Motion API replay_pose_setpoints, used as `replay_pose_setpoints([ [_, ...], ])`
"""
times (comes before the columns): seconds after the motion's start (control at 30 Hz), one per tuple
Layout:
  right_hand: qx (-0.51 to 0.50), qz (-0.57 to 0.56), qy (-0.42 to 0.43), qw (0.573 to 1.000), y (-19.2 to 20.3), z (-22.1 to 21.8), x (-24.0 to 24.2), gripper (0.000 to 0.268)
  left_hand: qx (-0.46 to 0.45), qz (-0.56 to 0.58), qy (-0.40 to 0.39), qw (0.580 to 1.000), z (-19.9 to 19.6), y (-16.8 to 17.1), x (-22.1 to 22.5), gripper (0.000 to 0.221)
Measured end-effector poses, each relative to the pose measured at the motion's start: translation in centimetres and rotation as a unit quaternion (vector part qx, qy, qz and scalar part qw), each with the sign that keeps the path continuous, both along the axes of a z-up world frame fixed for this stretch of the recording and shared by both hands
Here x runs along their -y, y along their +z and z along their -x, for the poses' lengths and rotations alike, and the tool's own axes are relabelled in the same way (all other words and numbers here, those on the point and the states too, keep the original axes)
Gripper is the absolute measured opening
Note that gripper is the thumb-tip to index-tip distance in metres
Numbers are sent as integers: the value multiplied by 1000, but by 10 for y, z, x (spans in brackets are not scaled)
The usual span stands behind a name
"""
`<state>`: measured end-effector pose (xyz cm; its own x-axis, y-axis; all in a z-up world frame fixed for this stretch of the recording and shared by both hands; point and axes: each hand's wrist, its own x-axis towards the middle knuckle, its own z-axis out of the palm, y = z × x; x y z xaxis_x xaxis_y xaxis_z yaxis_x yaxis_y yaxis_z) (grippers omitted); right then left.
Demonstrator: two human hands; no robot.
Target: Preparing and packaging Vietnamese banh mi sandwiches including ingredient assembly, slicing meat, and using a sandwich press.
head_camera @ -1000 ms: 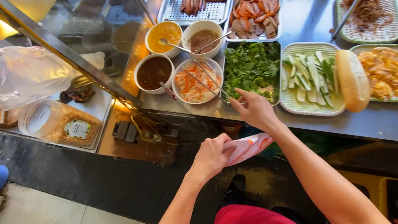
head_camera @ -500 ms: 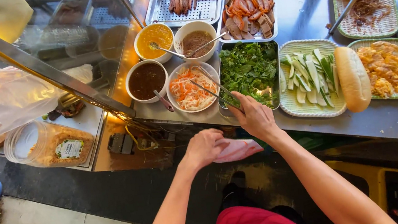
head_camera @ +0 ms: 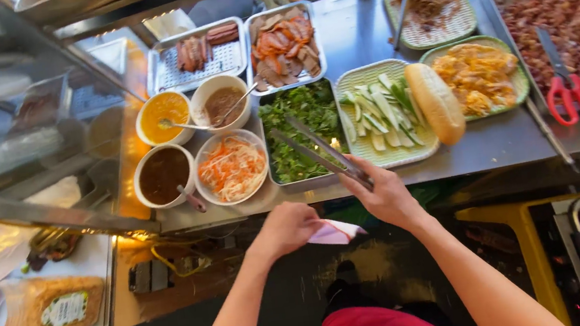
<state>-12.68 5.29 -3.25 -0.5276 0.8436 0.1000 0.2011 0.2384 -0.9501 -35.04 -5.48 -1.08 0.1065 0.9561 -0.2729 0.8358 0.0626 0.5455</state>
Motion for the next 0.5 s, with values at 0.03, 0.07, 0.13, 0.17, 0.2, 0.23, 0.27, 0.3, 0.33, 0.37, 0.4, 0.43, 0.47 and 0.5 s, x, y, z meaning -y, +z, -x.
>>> replay_pose_setpoints([
  [0.03,-3,-1,-15,1000,-5,-29,-6,51,-3,-1,-15,1000,-25,-6,-16,23],
  [0.07,-23,62,-51,996,-10,-62,-7,48,32,-28,-92,995,-55,-14,-26,23],
  [0.13,-45,126,-102,986,-24,-134,-2,46,69,-52,-184,979,-118,-32,-50,23],
  [0.17,-112,176,-145,967,-32,-172,3,42,77,-45,-233,968,-152,-42,-63,24],
  [0.2,-180,225,-188,939,-41,-210,12,38,84,-36,-283,955,-187,-52,-73,26],
  [0.23,-182,225,-203,935,-42,-241,19,38,86,-32,-298,950,-220,-64,-86,26],
  [0.27,-220,208,-240,922,-43,-272,34,36,66,-36,-338,938,-253,-76,-96,27],
  [0.3,-257,190,-276,906,-45,-303,49,34,47,-41,-376,924,-289,-91,-104,29],
  [0.33,-256,189,-315,894,-51,-324,66,34,58,-30,-411,909,-319,-107,-113,29],
  [0.37,-283,205,-345,871,-58,-345,81,33,4,-56,-458,887,-353,-124,-121,26],
  [0.4,-308,218,-377,846,-63,-368,99,32,-44,-85,-504,859,-392,-143,-126,23],
  [0.43,-305,214,-418,829,-77,-387,121,32,-27,-80,-539,838,-422,-157,-131,23],
  [0.47,-327,210,-425,817,-91,-401,139,32,-49,-96,-551,827,-449,-171,-138,16],
  [0.5,-349,205,-433,805,-105,-413,157,32,-70,-115,-563,815,-476,-186,-144,11],
])
